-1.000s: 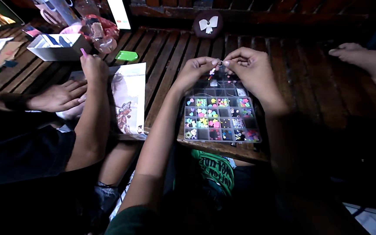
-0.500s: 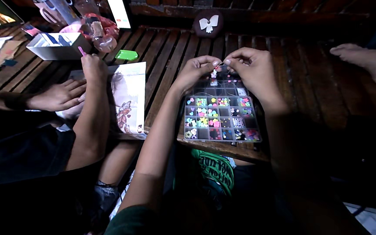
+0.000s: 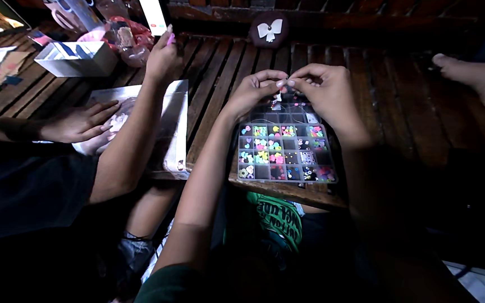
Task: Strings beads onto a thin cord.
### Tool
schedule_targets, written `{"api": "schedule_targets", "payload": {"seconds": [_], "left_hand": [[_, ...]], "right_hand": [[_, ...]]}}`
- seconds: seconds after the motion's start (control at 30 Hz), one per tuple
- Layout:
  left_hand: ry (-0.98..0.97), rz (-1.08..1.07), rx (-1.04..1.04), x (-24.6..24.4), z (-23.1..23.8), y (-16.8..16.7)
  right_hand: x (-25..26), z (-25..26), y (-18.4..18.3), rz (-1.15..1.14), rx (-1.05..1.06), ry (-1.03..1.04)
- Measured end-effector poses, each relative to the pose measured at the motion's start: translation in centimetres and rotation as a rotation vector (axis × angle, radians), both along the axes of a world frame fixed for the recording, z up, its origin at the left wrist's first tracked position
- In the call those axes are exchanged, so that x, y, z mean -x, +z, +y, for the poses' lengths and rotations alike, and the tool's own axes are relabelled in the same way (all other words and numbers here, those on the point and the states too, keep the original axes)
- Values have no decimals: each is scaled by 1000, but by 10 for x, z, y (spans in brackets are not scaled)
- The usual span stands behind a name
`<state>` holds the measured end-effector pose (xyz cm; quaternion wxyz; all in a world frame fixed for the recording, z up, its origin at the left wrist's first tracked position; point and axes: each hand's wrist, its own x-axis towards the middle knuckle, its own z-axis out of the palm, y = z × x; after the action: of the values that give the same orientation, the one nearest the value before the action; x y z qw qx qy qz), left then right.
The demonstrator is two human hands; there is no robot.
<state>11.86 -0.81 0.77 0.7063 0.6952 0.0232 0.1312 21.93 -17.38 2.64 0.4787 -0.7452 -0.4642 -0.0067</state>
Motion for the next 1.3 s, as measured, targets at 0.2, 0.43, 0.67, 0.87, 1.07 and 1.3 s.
{"api": "schedule_targets", "payload": {"seconds": [0.2, 0.43, 0.67, 0.87, 1.07, 1.3], "left_hand": [[10, 11, 2, 0, 1, -1], [15, 21, -21, 1, -1, 1], [-25, 16, -77, 2, -1, 2], [-31, 16, -268, 10, 4, 4], [-56, 46, -471, 20, 6, 28], [-73, 104, -543, 22, 2, 39]], "right_hand": [[-1, -1, 2, 15, 8, -7], [-2, -1, 1, 37, -5, -8], [-4, -1, 1, -7, -63, -84], [-3, -1, 0, -170, -46, -152], [-7, -2, -2, -365, -198, -149], [-11, -2, -2, -414, -319, -178]]}}
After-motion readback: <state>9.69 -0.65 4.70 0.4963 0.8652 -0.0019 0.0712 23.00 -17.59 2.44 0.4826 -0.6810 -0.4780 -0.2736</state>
